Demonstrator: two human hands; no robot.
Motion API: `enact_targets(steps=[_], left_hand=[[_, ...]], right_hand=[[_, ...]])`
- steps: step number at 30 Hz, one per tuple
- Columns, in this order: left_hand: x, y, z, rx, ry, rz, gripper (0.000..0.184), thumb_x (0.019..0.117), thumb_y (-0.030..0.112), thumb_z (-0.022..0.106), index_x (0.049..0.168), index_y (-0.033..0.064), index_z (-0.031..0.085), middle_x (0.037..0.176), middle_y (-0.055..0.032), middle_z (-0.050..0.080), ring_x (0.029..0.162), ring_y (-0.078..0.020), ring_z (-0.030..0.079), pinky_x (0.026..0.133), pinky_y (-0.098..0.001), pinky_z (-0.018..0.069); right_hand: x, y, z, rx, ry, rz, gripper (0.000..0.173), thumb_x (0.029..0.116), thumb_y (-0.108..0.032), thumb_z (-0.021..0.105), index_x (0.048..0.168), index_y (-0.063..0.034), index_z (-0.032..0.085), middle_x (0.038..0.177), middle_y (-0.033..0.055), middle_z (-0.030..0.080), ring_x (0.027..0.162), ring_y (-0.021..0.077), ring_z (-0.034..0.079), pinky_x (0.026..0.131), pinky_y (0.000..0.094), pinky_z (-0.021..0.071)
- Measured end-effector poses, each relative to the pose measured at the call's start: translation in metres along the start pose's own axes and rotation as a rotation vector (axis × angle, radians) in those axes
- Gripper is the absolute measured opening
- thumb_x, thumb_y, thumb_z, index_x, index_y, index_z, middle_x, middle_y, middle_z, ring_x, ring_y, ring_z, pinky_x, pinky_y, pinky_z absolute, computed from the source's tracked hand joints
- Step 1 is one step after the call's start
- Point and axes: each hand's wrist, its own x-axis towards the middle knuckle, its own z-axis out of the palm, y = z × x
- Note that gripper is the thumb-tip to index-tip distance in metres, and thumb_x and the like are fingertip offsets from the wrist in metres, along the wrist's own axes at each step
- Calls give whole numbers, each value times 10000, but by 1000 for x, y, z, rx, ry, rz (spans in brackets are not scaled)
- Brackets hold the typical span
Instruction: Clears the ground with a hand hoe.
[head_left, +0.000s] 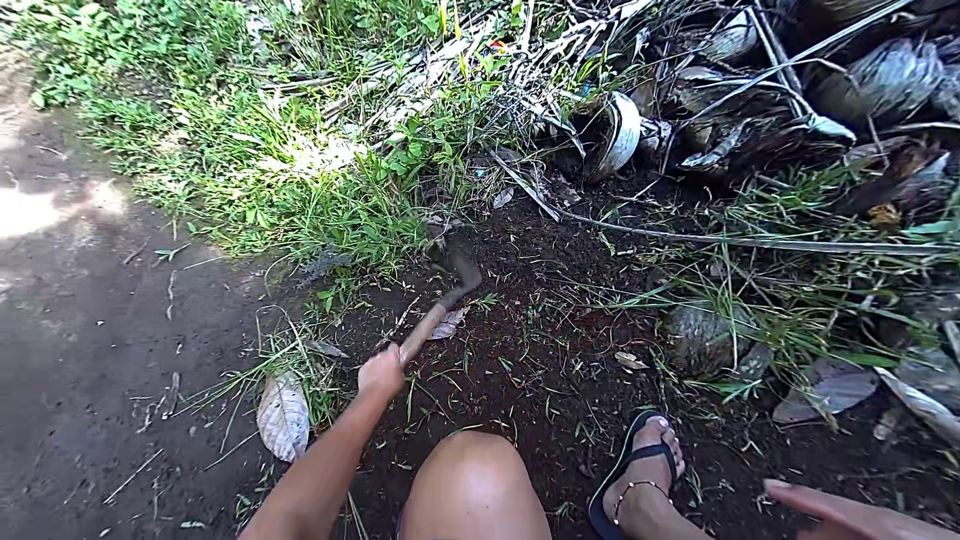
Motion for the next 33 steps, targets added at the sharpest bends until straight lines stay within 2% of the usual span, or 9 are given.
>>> enact_targets(steps=[6,9,13,16,19,23,25,29,33], left_hand=[[-61,25,8,-71,-28,170,416,945,209,607,1347,118,554,1216,-174,698,1156,-374,673,926,-616,530],[-72,64,-25,-25,113,468,376,957,173,608,1319,78,580,1202,-182,697,1130,-385,677,918,-608,528],[-71,132,-60,1,407,957,271,898,143,660,1150,43,657,1035,-194,718,999,-389,710,824,-584,556],[-50,175,-81,87,457,1083,277,873,83,681,1150,65,672,1013,-187,715,988,-384,704,824,-574,543],[12,154,-80,123,458,881,401,837,58,737,1228,119,676,1057,-160,730,1010,-372,706,859,-600,555],[52,22,-36,6,186,14,580,897,261,700,1433,105,543,1332,-226,647,1220,-439,629,950,-687,508],[34,-28,-7,-43,158,-176,618,880,264,718,1441,93,524,1334,-233,643,1221,-437,632,949,-678,512],[-17,-68,30,56,130,-235,487,891,229,674,1357,132,572,1230,-196,703,1148,-397,682,904,-634,539],[-51,-13,16,33,76,-12,467,934,227,620,1387,128,560,1250,-187,694,1158,-403,673,915,-642,530]], right_hand=[[-4,-2,6,-16,-34,18,489,1085,-267,510,1474,30,492,1243,287,660,1112,411,676,1019,555,515],[-6,-4,9,-40,-23,28,489,1084,-256,516,1476,35,488,1247,291,658,1113,414,674,1025,559,508],[-7,-5,6,-49,34,27,481,1081,-264,530,1456,35,511,1254,288,660,1123,405,677,1038,546,510],[-6,-2,5,-27,38,5,488,1079,-263,520,1469,29,502,1239,284,666,1105,413,678,1022,560,512],[-10,1,3,-4,28,-8,489,1085,-286,510,1469,18,507,1221,271,676,1088,398,686,1012,555,518],[-25,6,0,35,70,-22,496,1082,-293,510,1457,32,513,1228,267,677,1116,390,677,1033,561,496],[-33,12,-5,45,105,-26,493,1078,-280,516,1450,45,514,1233,272,672,1137,394,665,1047,553,487],[-40,22,-9,66,97,-48,501,1078,-281,524,1456,47,504,1206,286,673,1083,372,687,1006,516,531],[-34,16,-2,53,39,-46,496,1076,-268,528,1452,54,509,1170,283,686,1044,380,698,981,532,541]])
